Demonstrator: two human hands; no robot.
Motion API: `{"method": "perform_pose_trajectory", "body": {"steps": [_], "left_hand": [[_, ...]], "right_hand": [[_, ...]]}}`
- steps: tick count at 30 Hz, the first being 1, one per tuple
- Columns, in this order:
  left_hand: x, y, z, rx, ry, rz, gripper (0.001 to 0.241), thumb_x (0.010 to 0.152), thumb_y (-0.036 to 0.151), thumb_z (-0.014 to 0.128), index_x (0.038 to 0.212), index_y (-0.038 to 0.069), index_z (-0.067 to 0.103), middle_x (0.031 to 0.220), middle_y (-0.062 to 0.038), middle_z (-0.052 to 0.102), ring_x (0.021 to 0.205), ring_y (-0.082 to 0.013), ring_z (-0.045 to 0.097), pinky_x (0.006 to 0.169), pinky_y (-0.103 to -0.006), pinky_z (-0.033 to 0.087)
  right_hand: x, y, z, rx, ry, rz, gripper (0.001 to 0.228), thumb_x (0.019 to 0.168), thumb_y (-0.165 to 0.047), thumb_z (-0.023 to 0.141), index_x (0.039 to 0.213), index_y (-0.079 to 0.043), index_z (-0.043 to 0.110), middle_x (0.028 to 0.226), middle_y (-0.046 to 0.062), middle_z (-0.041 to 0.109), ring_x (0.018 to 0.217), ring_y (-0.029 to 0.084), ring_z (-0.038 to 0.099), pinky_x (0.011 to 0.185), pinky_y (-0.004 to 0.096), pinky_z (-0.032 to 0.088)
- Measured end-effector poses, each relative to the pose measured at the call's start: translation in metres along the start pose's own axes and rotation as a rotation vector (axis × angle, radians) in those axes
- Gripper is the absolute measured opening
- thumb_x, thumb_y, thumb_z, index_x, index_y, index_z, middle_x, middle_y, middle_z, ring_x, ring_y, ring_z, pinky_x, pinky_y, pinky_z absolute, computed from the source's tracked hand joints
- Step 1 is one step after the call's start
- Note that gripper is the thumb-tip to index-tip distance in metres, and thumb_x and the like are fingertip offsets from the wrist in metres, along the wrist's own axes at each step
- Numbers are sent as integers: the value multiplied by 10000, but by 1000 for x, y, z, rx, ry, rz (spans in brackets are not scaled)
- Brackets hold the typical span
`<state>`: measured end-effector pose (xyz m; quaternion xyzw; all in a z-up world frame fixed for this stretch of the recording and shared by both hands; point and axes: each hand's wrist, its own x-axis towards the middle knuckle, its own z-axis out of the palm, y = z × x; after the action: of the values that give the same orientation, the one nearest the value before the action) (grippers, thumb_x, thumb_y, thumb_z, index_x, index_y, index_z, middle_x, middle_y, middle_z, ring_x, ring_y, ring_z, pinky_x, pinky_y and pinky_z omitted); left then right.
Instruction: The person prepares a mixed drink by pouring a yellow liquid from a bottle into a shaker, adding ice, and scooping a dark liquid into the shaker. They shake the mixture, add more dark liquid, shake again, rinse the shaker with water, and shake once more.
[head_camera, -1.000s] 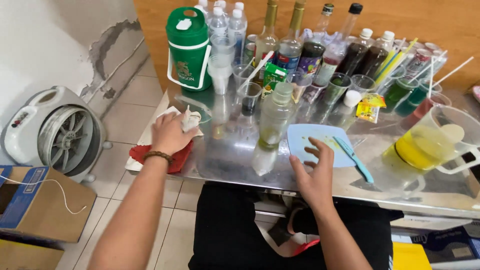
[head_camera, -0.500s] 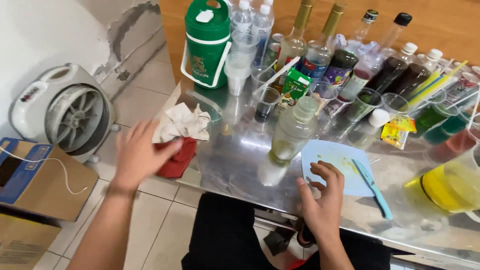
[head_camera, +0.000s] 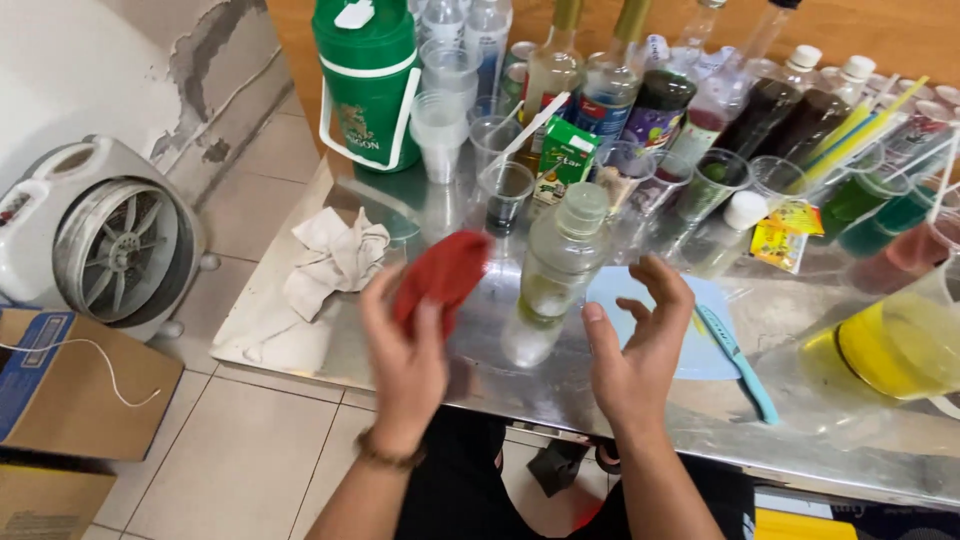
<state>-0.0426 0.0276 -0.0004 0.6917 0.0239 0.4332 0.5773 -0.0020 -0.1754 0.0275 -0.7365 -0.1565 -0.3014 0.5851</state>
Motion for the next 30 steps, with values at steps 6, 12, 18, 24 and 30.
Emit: {"method": "perform_pose_trajectory", "body": {"steps": [6,12,18,24,30], "left_hand": [[33,9,99,-307,-287,-54,442,1099,201,461,1520,68,440,1444,-241,536,1366,-345,496,1181,-519,340],[33,2,137,-201,-127,-234,262,1070,382,423,1180,172,536,937,-37,595,869,-179,573,845,-371,468],[51,-38,145,-412,-266,-395,355,1115,329,399,1249,88,622,1317,-93,624,1245,-148,502,1143,-379,371],[54,-28,143,-674,-369,-681,347,1091,272,426,1277,93,658,1306,-94,655,1254,-158,548,1164,-379,373],[48,31,113,-338,-381,-840,624,1073,426,351,1548,26,415,1637,-185,361,1538,-276,287,1278,-421,163]], "right_hand": [[55,19,18,172,-306,63,874,931,-277,679,1544,134,211,1559,458,249,1458,632,193,1152,707,267],[63,53,46,83,-158,103,593,917,-503,714,1335,-113,560,1190,118,620,1216,261,608,1048,446,458],[73,57,43,158,-200,167,502,838,-365,821,1247,-155,621,1034,76,662,1038,169,600,952,390,488],[76,80,33,307,-298,179,510,834,-367,815,1243,-130,624,1016,63,651,1029,149,595,949,391,506],[69,83,37,358,-270,110,474,884,-375,762,1257,-113,628,1076,34,644,1078,119,548,1002,389,478]]}}
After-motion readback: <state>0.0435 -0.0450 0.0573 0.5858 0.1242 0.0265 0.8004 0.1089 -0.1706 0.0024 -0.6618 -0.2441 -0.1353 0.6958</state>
